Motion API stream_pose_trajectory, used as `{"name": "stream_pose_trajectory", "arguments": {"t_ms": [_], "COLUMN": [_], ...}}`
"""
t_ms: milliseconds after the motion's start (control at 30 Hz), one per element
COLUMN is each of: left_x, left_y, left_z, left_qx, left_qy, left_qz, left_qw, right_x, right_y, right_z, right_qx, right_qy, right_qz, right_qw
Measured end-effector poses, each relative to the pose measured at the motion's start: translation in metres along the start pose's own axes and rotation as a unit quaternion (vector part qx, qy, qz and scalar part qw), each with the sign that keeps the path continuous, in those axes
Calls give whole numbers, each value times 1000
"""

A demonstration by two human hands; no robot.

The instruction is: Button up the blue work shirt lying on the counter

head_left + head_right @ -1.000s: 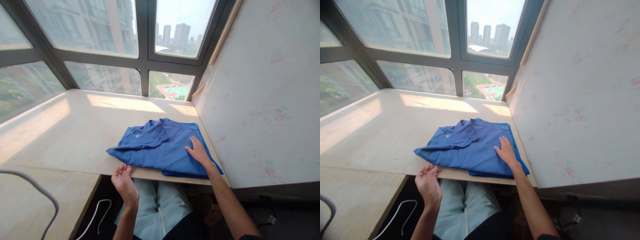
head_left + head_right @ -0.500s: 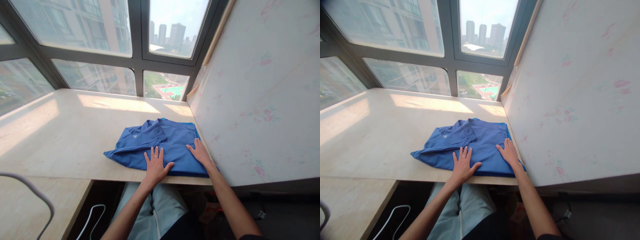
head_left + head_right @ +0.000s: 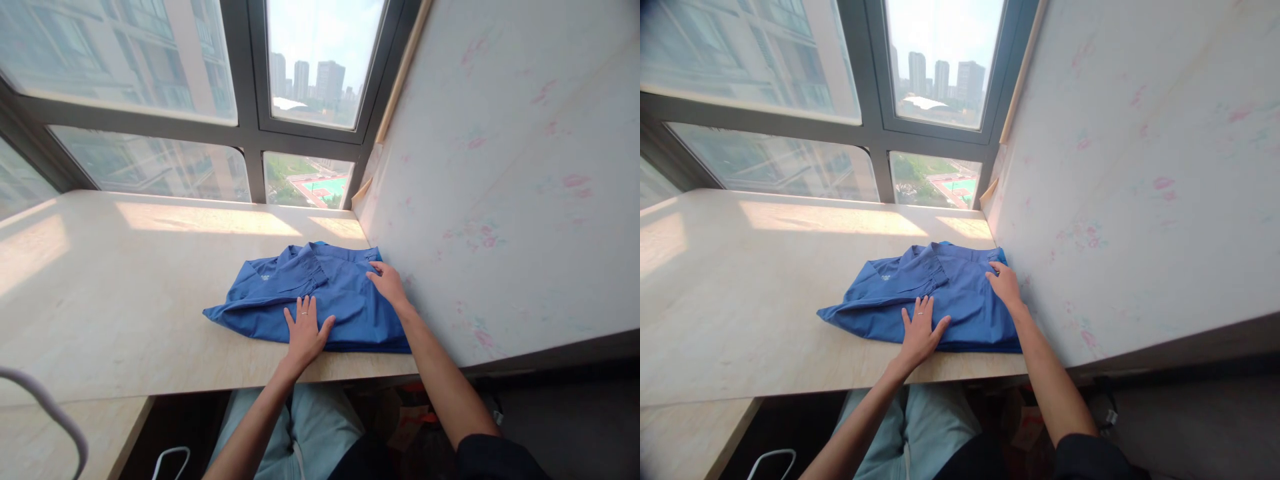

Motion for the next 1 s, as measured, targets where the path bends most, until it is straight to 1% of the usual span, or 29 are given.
{"name": "stream_pose_trajectory", "arguments": {"t_ms": [67,133,167,200,233,267,300,333,367,400,433,467,500,533,567,600,667,733,767,800,867,900,933,1000], "left_x": [-1,0,2,4,7,10,14,19,23,28,34,41,48,56,64,71,84,95,101,105,113,116,119,127], "left_y": [-4,-4,-4,-5,-6,-8,-10,-13,-18,-24,-32,-41,-49,-55,-61,-66,-75,-85,-89,-93,-97,-96,-94,-89], "left_z": [6,16,24,31,40,48,58,70,83,96,109,118,124,127,128,128,125,119,116,114,112,111,109,105], "left_qx": [88,206,280,368,464,560,647,718,770,806,830,846,854,856,854,846,822,787,769,754,741,743,748,758], "left_qy": [-40,-64,-67,-68,-66,-62,-57,-47,-37,-23,-8,-1,-1,-6,-13,-18,-5,29,53,79,123,134,136,120], "left_qz": [30,49,61,79,101,121,134,137,129,116,109,112,124,141,161,181,221,275,302,321,331,327,322,318], "left_qw": [995,975,956,924,878,817,749,680,624,581,547,522,505,496,495,501,525,551,562,568,570,568,564,557], "right_x": [-4,3,10,22,36,52,70,92,117,140,158,170,177,181,185,188,197,206,208,207,195,188,182,172], "right_y": [-30,-76,-103,-132,-161,-191,-221,-250,-272,-284,-287,-285,-278,-267,-255,-241,-213,-186,-174,-165,-148,-138,-128,-110], "right_z": [21,48,61,74,86,93,94,87,75,61,45,29,12,-4,-20,-33,-53,-64,-67,-69,-70,-70,-71,-72], "right_qx": [-77,-138,-165,-189,-206,-214,-213,-208,-197,-180,-157,-127,-94,-56,-22,5,24,4,-14,-33,-60,-65,-65,-45], "right_qy": [40,88,105,123,134,125,80,5,-98,-194,-271,-331,-374,-407,-439,-472,-551,-626,-644,-643,-598,-578,-566,-561], "right_qz": [29,86,123,162,212,269,341,428,512,566,592,596,582,558,530,499,416,320,279,249,209,189,166,131], "right_qw": [996,983,973,961,946,931,912,880,830,781,743,720,716,721,725,726,723,711,712,723,771,791,805,816]}}
Point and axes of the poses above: each hand's wrist, its own x-axis away from the middle knuckle, its own z-axis out of the back of the hand, y = z × x, the point moved 8 cm from there along -x, towards the middle knuckle, and after that the axes turned 13 degrees about x, right-handed, at the moved point
